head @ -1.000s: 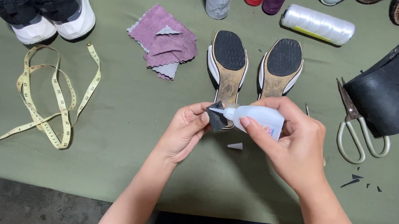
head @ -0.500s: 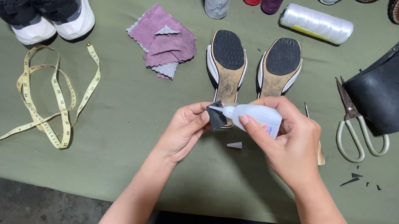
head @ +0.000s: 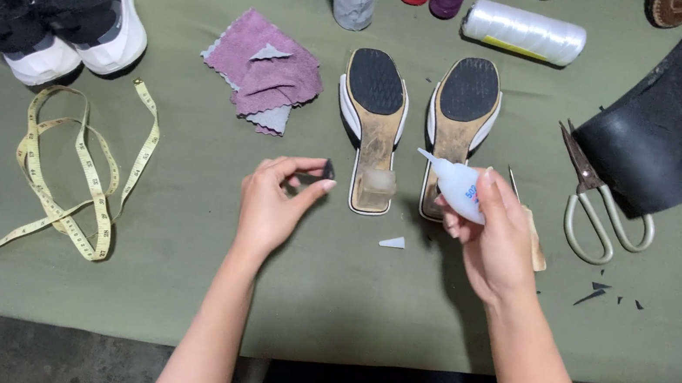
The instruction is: Applying glue and attaching new tips to the heels of a pair of shoes at a repair bench.
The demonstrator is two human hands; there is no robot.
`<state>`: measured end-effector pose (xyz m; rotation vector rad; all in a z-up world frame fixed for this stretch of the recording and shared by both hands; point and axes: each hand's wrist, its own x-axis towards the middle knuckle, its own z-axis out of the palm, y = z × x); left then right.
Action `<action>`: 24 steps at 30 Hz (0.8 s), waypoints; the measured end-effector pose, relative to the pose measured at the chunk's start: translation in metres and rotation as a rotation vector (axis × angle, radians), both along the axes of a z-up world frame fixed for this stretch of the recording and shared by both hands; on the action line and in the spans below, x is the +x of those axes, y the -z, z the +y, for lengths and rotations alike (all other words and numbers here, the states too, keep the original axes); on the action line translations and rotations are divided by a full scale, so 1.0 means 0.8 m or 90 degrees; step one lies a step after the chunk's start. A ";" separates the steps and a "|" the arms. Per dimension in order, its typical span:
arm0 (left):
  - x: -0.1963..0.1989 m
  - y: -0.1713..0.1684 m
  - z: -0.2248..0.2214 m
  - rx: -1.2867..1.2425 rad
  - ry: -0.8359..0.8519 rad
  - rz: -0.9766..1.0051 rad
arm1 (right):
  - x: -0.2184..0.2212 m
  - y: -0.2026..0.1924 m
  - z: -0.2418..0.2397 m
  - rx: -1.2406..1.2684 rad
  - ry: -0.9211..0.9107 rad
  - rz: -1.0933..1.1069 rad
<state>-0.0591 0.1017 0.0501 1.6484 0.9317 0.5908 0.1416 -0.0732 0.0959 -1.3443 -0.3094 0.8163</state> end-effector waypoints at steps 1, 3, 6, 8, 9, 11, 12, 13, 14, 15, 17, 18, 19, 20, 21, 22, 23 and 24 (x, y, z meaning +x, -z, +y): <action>-0.003 -0.001 0.009 0.222 -0.008 0.194 | -0.001 0.008 -0.004 0.043 -0.008 0.135; -0.009 0.023 0.014 0.264 0.008 0.277 | 0.003 0.039 -0.019 0.102 -0.018 0.283; -0.007 0.015 0.006 0.294 0.014 0.353 | 0.002 0.054 -0.033 0.189 -0.034 0.481; 0.001 -0.004 -0.016 0.282 0.012 0.347 | 0.000 0.057 -0.039 0.218 -0.031 0.531; 0.005 -0.015 -0.031 0.359 -0.043 0.229 | -0.001 0.058 -0.041 0.224 -0.030 0.532; 0.023 -0.036 -0.069 0.431 -0.094 0.106 | -0.008 0.061 -0.042 0.232 -0.023 0.532; 0.036 -0.047 -0.092 0.383 -0.044 0.039 | -0.014 0.062 -0.040 0.233 -0.031 0.531; 0.049 -0.059 -0.114 0.335 0.005 -0.029 | -0.019 0.062 -0.037 0.234 -0.042 0.528; 0.062 -0.052 -0.128 0.335 0.008 -0.032 | -0.025 0.070 -0.039 0.235 -0.039 0.524; 0.075 -0.046 -0.143 0.283 0.034 -0.055 | -0.031 0.078 -0.040 0.221 -0.054 0.478; 0.091 -0.035 -0.163 0.231 0.066 -0.079 | -0.040 0.085 -0.046 0.207 -0.063 0.430; 0.094 -0.029 -0.168 0.179 0.059 -0.092 | -0.043 0.084 -0.051 0.181 -0.058 0.389; 0.097 -0.024 -0.173 0.128 0.052 -0.104 | -0.045 0.084 -0.055 0.155 -0.053 0.348; 0.099 -0.026 -0.176 0.128 0.056 -0.106 | -0.028 0.084 -0.066 0.157 -0.049 0.346; 0.101 -0.027 -0.178 0.086 0.047 -0.099 | -0.011 0.085 -0.077 0.085 -0.080 0.143; 0.101 -0.029 -0.179 0.044 0.038 -0.091 | 0.005 0.085 -0.087 0.012 -0.108 -0.060; 0.103 -0.029 -0.179 0.046 0.039 -0.092 | 0.040 0.083 -0.106 0.013 -0.108 -0.061; 0.105 -0.029 -0.178 0.023 0.033 -0.117 | 0.074 0.081 -0.124 -0.164 0.000 -0.338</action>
